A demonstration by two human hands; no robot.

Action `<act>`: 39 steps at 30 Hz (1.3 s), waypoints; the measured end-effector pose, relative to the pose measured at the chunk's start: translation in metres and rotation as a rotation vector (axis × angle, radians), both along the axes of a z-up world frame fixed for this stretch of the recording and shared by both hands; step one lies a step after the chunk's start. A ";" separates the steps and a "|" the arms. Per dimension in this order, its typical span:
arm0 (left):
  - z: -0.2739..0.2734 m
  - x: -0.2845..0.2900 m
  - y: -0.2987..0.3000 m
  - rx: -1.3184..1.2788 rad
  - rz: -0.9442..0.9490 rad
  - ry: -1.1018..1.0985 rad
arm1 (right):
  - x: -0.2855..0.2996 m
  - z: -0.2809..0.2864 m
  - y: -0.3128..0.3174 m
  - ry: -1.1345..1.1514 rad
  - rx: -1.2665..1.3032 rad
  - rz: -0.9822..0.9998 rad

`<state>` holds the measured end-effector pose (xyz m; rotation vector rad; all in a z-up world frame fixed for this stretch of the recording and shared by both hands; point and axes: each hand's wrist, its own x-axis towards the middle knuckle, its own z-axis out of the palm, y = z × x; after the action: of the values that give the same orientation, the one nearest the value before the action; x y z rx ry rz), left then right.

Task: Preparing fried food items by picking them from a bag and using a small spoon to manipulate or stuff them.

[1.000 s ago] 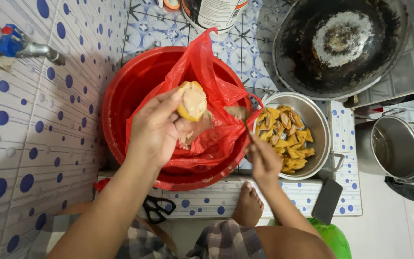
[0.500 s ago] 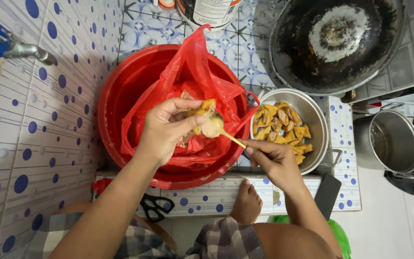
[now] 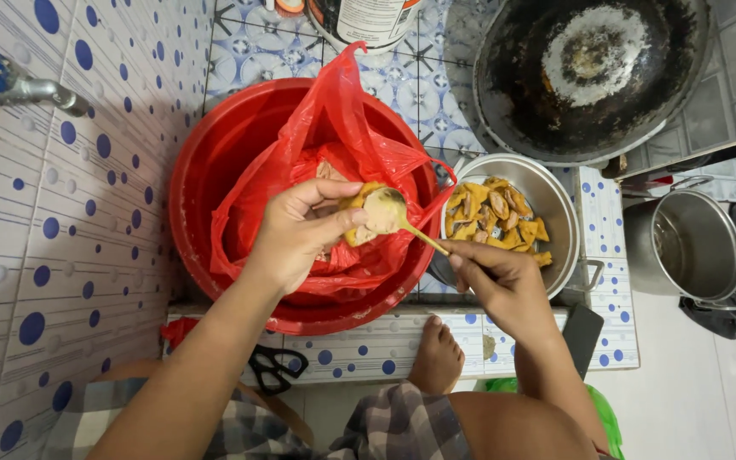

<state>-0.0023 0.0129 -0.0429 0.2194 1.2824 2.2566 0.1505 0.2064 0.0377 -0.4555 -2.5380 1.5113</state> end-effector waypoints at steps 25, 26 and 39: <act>0.013 0.045 0.012 -0.083 -0.379 -0.445 | -0.010 -0.055 0.000 0.392 0.009 0.247; 0.005 0.047 0.014 -0.097 -0.395 -0.447 | -0.008 -0.057 0.000 0.387 -0.020 0.247; -0.042 0.066 0.023 -0.313 -0.580 -0.536 | 0.023 -0.080 0.008 0.336 -0.135 0.219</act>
<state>0.0633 0.0360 -0.0845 -0.1150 1.0787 1.4660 0.1733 0.2139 -0.0418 0.0638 -2.2912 1.6743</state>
